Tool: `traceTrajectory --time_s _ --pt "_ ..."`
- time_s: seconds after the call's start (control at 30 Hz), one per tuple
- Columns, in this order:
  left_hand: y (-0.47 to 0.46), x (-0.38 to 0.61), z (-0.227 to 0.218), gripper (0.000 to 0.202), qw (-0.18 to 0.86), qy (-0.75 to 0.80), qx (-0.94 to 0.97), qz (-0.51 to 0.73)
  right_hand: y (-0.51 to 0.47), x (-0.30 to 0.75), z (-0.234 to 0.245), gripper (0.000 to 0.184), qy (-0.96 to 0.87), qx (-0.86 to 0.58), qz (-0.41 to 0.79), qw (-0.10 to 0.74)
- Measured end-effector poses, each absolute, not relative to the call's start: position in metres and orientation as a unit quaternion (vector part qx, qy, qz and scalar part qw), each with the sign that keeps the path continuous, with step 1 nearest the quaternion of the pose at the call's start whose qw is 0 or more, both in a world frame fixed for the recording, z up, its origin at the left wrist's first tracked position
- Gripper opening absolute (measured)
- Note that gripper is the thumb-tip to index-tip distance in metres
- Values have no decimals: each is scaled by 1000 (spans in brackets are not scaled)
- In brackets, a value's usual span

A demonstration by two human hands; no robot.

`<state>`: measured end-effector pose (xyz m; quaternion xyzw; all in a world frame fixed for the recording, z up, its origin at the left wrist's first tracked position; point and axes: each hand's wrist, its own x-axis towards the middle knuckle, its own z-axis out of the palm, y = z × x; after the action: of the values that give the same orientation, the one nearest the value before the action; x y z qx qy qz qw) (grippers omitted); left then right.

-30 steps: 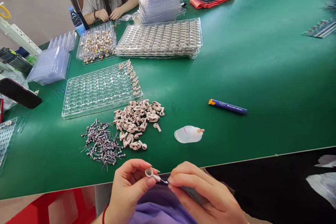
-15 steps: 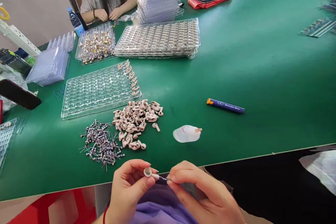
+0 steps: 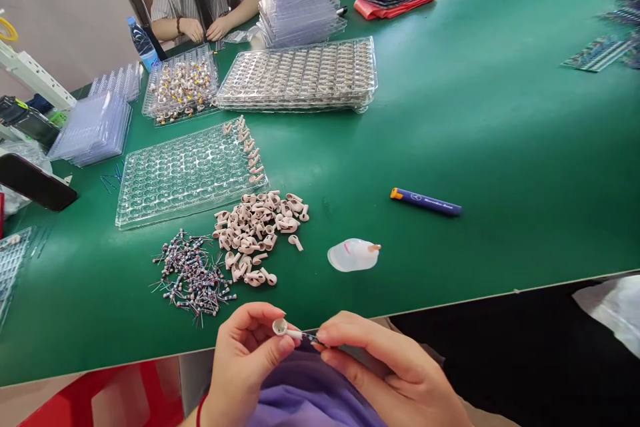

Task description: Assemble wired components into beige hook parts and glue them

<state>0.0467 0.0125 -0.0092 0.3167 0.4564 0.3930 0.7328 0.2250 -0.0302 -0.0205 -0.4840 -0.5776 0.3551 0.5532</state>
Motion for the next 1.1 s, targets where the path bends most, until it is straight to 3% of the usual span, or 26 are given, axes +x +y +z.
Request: traceTrajectory --time_s 0.17,0.4,0.57,0.73,0.87,1.1 --pt "11 48 -8 19 706 448 362 411 -32 225 -26 7 -552 -504 404 527" --pt "9 48 -5 15 666 436 438 418 -35 220 -35 19 -457 -517 497 527" --pt "8 48 -7 17 675 427 433 417 -36 219 -35 15 -432 -510 515 537" --pt "8 48 -9 17 688 424 415 417 -33 218 -30 3 -452 -493 478 569" --pt "8 48 -8 18 693 423 412 414 -30 219 -27 17 -502 -462 422 597" --pt "10 49 -6 18 697 421 397 423 -26 228 -19 25 -599 -428 392 552"
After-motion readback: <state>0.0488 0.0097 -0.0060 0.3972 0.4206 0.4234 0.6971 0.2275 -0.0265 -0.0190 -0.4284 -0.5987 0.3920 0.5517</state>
